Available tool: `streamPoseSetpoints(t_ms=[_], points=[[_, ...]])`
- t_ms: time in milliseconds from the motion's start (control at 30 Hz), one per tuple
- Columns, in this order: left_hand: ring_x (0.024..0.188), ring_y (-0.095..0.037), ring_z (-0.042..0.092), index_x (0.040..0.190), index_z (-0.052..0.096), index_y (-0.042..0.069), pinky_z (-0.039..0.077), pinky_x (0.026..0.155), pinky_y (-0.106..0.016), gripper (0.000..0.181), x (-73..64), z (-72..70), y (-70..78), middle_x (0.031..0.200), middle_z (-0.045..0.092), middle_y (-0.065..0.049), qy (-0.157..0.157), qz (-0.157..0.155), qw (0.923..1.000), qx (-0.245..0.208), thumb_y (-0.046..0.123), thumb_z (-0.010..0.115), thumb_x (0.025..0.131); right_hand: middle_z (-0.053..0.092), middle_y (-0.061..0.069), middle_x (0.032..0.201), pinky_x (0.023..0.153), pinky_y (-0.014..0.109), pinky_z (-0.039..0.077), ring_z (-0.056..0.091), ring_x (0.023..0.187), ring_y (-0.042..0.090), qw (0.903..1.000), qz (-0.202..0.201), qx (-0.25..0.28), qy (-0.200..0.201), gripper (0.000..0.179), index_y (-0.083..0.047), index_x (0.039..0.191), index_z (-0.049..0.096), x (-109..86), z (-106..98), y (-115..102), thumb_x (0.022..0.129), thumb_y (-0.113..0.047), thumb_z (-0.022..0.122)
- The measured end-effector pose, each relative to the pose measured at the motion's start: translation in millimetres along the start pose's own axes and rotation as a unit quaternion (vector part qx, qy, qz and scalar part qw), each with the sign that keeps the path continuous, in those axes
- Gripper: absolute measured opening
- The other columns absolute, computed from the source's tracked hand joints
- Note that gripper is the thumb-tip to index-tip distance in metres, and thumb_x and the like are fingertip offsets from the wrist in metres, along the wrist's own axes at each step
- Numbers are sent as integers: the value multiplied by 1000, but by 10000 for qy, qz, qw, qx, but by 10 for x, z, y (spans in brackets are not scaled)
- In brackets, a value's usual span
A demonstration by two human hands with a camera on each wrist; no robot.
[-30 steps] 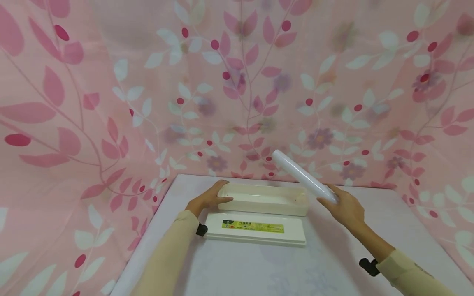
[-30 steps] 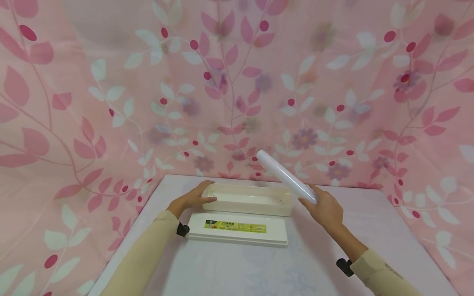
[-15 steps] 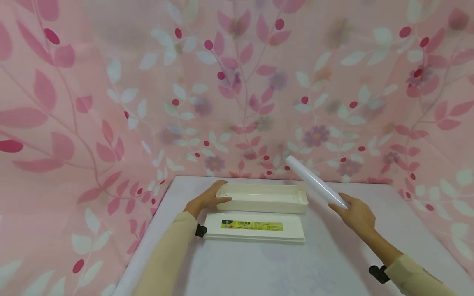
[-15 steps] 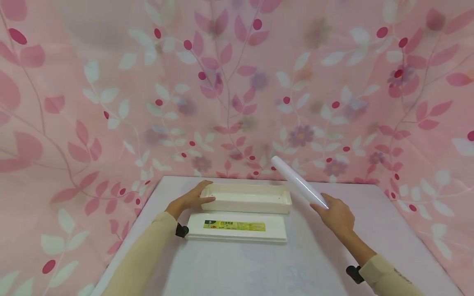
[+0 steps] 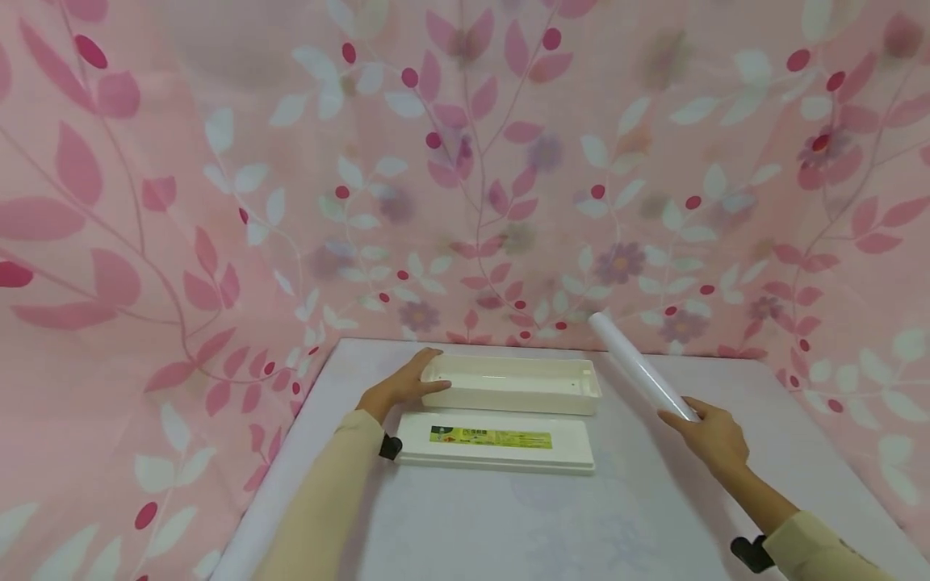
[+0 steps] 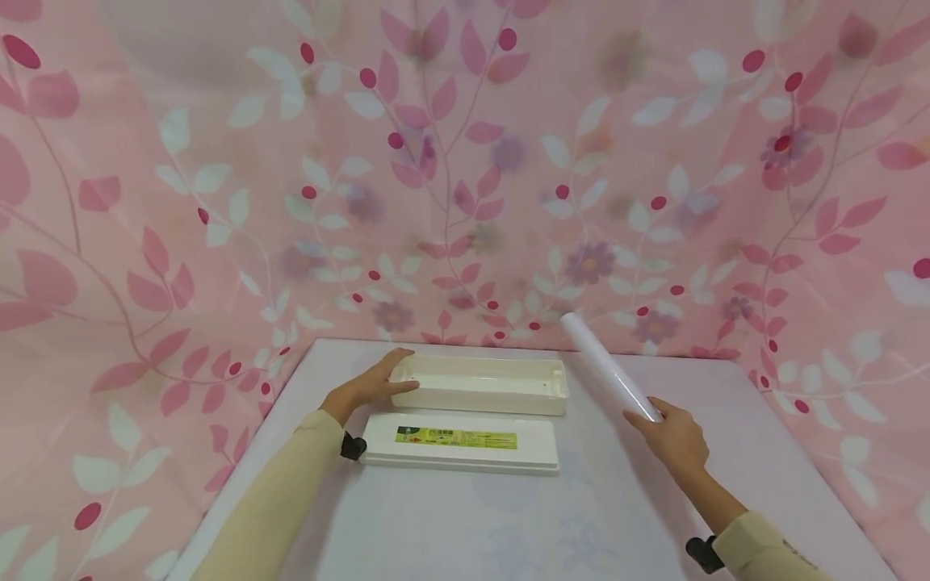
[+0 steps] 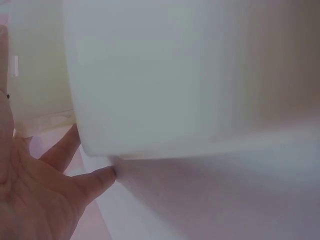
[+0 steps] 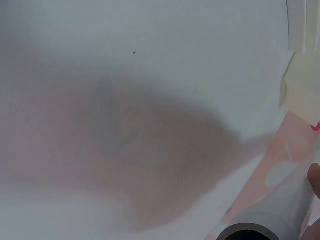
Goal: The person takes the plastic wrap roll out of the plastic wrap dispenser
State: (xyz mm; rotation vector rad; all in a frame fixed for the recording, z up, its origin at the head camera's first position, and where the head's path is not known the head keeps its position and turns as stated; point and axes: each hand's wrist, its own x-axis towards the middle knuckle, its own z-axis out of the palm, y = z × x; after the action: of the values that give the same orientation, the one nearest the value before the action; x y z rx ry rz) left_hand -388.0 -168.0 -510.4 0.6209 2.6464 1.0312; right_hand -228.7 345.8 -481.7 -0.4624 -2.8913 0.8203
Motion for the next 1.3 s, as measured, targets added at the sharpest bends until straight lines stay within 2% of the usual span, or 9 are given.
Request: streamPoseSetpoints(t_ms=[133,333,600,833,933,1100,1300], points=[[148,-33,24,156,24,15,21,120,-55,83,-12,-32,6,162,20,-12,-45,47,10000,29,45,68,92,50,35,137,56,31,40,59,96,39,9998,121,13,-150,88,-4,143,49,-23,92,7,84,-68,62],[150,-34,20,157,22,15,21,120,-56,85,0,-9,-27,164,14,-13,-116,86,9999,67,48,66,92,51,35,135,59,31,41,60,97,40,9996,58,-72,-274,86,0,140,51,-54,201,-25,85,-64,64],[149,-33,21,157,23,16,22,120,-56,86,4,7,-18,164,16,-12,-131,93,9999,52,49,66,91,56,35,129,66,44,49,61,104,52,9990,-153,-391,-141,78,4,134,56,-79,310,32,85,-55,70],[148,-32,24,157,23,18,24,119,-56,85,42,-28,-52,163,17,-9,-148,63,9999,-17,49,68,91,55,36,130,78,54,51,60,106,48,9995,-125,-261,-158,80,6,135,54,-45,435,106,85,-55,70],[148,-31,24,157,22,19,23,119,-56,87,63,-34,-60,163,17,-7,-200,39,9998,13,53,66,90,54,36,130,78,54,51,61,105,48,9995,-70,-238,-171,81,6,136,53,-54,445,108,85,-55,69],[148,-31,23,157,22,18,22,120,-56,85,48,-52,-39,163,17,-8,-228,-2,9997,-78,49,67,91,54,36,131,78,53,51,61,107,48,9995,-87,-235,-193,82,6,136,53,-79,451,75,85,-56,69],[144,-30,29,155,26,16,23,120,-54,80,37,-42,-24,158,25,-9,-207,97,9997,-118,42,68,92,55,36,129,66,44,51,65,94,42,9996,-73,-255,-122,82,6,134,54,-84,466,49,84,-57,70]])
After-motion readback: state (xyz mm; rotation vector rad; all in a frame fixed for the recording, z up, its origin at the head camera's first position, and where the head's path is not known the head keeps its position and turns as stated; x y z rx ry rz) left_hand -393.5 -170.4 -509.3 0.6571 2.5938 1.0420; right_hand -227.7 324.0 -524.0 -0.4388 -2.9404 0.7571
